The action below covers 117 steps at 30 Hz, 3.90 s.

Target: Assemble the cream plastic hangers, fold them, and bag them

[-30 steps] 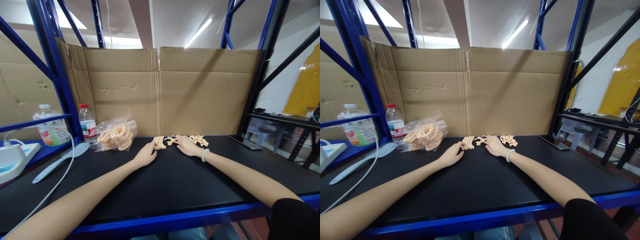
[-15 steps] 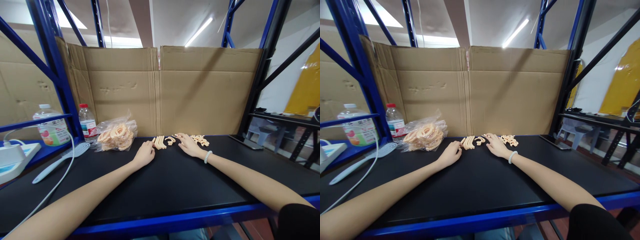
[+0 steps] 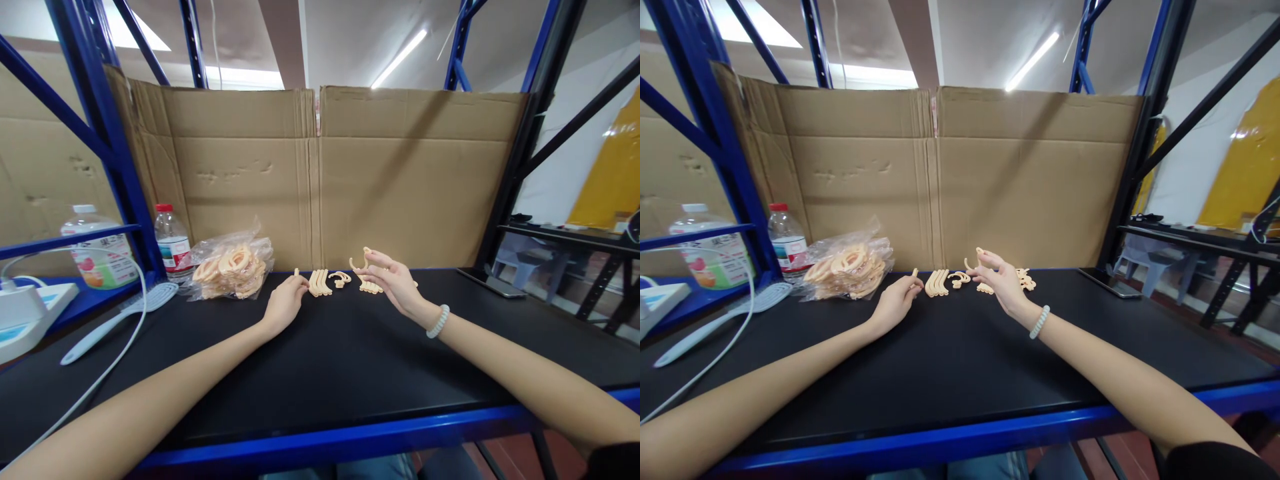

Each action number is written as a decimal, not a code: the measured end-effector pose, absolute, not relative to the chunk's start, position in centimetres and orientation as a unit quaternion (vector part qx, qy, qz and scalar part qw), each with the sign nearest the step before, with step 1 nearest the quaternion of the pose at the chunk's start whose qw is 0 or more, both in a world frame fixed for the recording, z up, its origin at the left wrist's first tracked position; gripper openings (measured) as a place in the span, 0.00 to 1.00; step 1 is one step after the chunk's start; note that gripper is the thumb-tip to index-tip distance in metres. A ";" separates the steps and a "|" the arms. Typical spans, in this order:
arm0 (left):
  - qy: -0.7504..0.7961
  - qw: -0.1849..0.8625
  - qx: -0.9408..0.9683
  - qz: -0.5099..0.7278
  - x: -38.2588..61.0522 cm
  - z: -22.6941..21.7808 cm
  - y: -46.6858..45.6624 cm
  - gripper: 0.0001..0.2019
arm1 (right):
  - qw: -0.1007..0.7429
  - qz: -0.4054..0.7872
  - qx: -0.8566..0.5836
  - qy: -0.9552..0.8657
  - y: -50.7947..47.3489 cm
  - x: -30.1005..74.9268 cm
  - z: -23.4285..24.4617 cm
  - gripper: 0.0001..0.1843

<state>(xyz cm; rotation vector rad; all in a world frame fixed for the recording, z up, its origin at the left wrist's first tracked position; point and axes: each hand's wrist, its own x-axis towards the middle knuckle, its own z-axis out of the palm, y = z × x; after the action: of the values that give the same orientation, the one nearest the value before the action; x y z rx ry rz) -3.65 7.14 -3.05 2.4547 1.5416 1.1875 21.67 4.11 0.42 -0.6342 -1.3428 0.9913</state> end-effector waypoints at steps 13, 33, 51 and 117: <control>0.427 0.395 0.645 0.495 -0.7 -3.2 4.9 0.10 | 0.613 0.516 -0.319 -0.506 4.4 20.5 -2.4 0.16; 0.338 0.559 0.557 0.513 0.7 -3.0 2.9 0.14 | 0.589 0.511 -0.348 -0.520 3.9 19.9 -3.5 0.34; 0.350 0.447 0.680 0.464 1.0 -3.0 2.5 0.10 | 0.484 0.619 -0.291 -0.545 3.4 19.6 -3.3 0.13; 0.369 0.509 0.591 0.506 1.7 -3.0 1.5 0.14 | 0.501 0.520 -0.339 -0.603 2.1 18.5 -3.2 0.17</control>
<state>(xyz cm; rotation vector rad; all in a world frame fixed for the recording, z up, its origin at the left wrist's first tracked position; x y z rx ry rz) 1.71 1.53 -2.96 1.4247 0.8880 1.2181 18.55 2.15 -3.17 -0.8183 -1.4568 1.2574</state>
